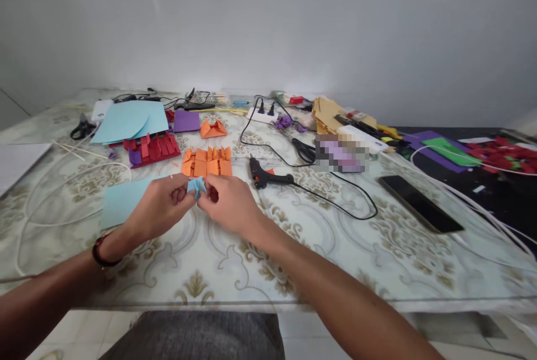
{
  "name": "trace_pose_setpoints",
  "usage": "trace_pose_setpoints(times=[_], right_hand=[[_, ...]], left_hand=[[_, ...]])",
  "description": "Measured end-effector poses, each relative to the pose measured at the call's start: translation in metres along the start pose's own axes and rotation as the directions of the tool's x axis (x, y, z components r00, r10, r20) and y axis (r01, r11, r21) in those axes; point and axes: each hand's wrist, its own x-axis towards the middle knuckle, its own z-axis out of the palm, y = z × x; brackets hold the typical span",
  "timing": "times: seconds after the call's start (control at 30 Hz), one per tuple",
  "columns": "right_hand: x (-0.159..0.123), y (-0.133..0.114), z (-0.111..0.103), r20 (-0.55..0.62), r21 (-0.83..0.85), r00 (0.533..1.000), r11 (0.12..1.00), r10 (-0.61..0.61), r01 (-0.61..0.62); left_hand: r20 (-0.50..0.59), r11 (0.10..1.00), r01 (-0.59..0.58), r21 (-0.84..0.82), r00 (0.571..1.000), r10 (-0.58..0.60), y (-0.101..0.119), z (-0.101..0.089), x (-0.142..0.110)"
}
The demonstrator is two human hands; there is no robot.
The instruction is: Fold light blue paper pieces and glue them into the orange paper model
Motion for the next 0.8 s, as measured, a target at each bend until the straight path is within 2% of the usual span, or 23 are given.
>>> trace_pose_setpoints(times=[0.2, 0.53, 0.8], right_hand=[[-0.004, 0.014, 0.002, -0.002, -0.049, 1.0, 0.998, 0.028, -0.028], [0.001, 0.023, -0.009, -0.028, -0.03, 0.993, 0.993, 0.111, -0.112], [0.001, 0.024, -0.009, -0.018, -0.034, 0.996, 0.995, 0.093, -0.093]], left_hand=[[0.06, 0.999, 0.016, 0.028, 0.998, -0.018, -0.007, 0.005, 0.005], [0.015, 0.993, 0.087, 0.076, 0.996, -0.089, -0.016, -0.005, 0.015], [0.015, 0.994, 0.081, 0.07, 0.997, -0.082, -0.018, -0.004, 0.014]])
